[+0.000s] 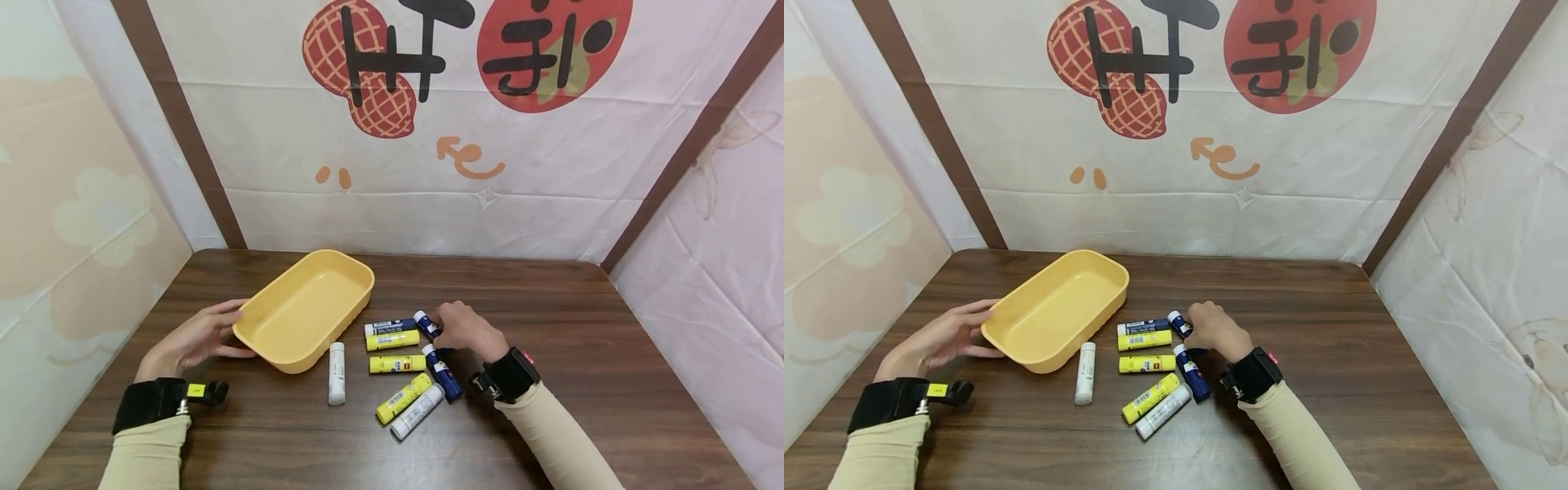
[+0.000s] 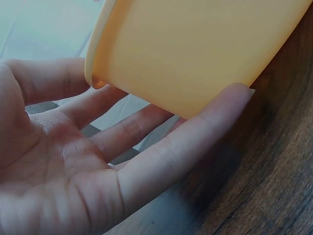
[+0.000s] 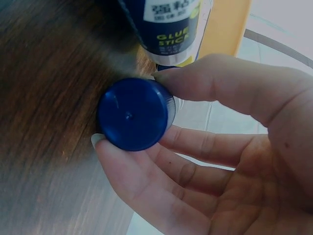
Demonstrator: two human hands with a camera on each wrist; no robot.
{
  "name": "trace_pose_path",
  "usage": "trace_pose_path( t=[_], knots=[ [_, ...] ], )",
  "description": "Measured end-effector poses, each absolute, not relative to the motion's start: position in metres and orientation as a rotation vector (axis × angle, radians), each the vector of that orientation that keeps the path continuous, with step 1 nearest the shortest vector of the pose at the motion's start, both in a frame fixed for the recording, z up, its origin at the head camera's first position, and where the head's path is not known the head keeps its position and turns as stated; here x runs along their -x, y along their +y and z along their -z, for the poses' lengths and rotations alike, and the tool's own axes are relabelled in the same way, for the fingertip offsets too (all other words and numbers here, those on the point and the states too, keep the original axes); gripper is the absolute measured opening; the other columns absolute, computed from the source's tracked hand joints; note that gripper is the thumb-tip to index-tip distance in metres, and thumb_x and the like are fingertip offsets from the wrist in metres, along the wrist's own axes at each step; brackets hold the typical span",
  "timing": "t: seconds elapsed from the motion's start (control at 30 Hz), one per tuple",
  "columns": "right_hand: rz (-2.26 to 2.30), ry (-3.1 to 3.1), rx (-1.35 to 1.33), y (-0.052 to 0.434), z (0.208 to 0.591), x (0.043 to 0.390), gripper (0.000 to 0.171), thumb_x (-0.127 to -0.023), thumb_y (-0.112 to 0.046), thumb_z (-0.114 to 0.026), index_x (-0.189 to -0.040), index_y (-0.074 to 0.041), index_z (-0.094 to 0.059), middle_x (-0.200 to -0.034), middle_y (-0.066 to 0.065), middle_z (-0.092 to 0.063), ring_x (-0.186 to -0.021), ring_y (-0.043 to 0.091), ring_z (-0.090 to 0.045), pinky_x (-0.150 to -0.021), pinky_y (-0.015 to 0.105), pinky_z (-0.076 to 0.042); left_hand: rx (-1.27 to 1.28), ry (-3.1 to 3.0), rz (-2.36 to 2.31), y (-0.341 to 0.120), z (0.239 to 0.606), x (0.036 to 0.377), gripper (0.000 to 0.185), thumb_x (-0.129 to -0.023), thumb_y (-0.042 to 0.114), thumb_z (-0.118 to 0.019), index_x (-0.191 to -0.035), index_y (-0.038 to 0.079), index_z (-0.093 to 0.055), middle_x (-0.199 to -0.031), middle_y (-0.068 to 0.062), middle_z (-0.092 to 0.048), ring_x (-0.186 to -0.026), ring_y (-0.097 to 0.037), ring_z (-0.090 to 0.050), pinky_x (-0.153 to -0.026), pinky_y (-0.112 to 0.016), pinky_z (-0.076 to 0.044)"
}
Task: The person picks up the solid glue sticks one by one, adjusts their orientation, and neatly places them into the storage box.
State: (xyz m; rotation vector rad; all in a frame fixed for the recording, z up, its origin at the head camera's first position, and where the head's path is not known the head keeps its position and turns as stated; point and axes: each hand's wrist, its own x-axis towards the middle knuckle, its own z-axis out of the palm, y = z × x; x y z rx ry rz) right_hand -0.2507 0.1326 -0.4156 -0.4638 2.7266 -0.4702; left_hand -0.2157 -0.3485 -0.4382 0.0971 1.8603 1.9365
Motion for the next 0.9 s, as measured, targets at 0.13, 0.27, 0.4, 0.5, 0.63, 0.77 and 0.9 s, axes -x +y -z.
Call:
trace_pose_path(
  t=[0.13,0.27,0.4,0.5,0.63,0.77,0.9],
  knots=[
    [0.478,2.712,0.478,0.133,0.417,0.249,0.028,-0.090,-0.011,-0.077,-0.115,-0.002,-0.071,-0.078,0.002,-0.047,-0.064,0.015,-0.042,-0.058,0.028,-0.034,-0.093,1.865,-1.934,-0.348,0.439,0.214,0.047,-0.112,0.024,-0.045,-0.158,0.014,-0.038,-0.127,0.017,-0.064,-0.114,-0.006,-0.068,-0.094,-0.055,-0.062],
    [0.486,2.718,0.481,0.134,0.418,0.248,0.028,-0.091,-0.011,-0.077,-0.117,-0.001,-0.072,-0.076,0.001,-0.044,-0.062,0.015,-0.038,-0.058,0.028,-0.032,-0.101,1.879,-1.927,-0.348,0.439,0.214,0.050,-0.112,0.026,-0.045,-0.159,0.012,-0.035,-0.128,0.017,-0.064,-0.115,-0.006,-0.068,-0.094,-0.055,-0.062],
    [0.481,2.739,0.492,0.132,0.418,0.248,0.035,-0.089,-0.011,-0.078,-0.122,-0.001,-0.072,-0.085,0.004,-0.055,-0.069,0.016,-0.046,-0.061,0.029,-0.036,-0.114,1.906,-1.908,-0.349,0.439,0.214,0.056,-0.112,0.027,-0.045,-0.162,0.008,-0.028,-0.129,0.017,-0.063,-0.115,-0.005,-0.067,-0.095,-0.055,-0.061],
    [0.478,2.744,0.501,0.131,0.418,0.247,0.031,-0.088,-0.011,-0.079,-0.117,-0.002,-0.073,-0.089,0.006,-0.061,-0.072,0.016,-0.049,-0.062,0.028,-0.039,-0.116,1.915,-1.895,-0.349,0.440,0.214,0.061,-0.112,0.027,-0.045,-0.164,0.005,-0.021,-0.130,0.017,-0.062,-0.116,-0.005,-0.067,-0.095,-0.055,-0.061],
    [0.486,2.756,0.515,0.132,0.415,0.247,0.036,-0.088,-0.009,-0.078,-0.123,-0.001,-0.072,-0.100,0.009,-0.068,-0.077,0.016,-0.054,-0.065,0.029,-0.043,-0.111,1.920,-1.891,-0.349,0.440,0.213,0.064,-0.112,0.027,-0.045,-0.164,0.003,-0.017,-0.130,0.015,-0.061,-0.116,-0.005,-0.067,-0.096,-0.056,-0.060],
    [0.509,2.753,0.514,0.134,0.408,0.246,0.038,-0.089,-0.008,-0.077,-0.125,0.001,-0.070,-0.106,0.012,-0.070,-0.077,0.017,-0.056,-0.065,0.028,-0.045,-0.107,1.923,-1.891,-0.348,0.437,0.213,0.062,-0.112,0.027,-0.046,-0.164,0.004,-0.020,-0.132,0.014,-0.060,-0.116,-0.006,-0.066,-0.096,-0.056,-0.061],
    [0.512,2.759,0.495,0.137,0.402,0.245,0.038,-0.089,-0.010,-0.077,-0.125,0.002,-0.068,-0.107,0.014,-0.071,-0.082,0.018,-0.062,-0.067,0.028,-0.051,-0.111,1.920,-1.891,-0.347,0.437,0.215,0.060,-0.112,0.027,-0.045,-0.163,0.006,-0.023,-0.131,0.015,-0.059,-0.116,-0.004,-0.066,-0.095,-0.055,-0.061]
  ],
)
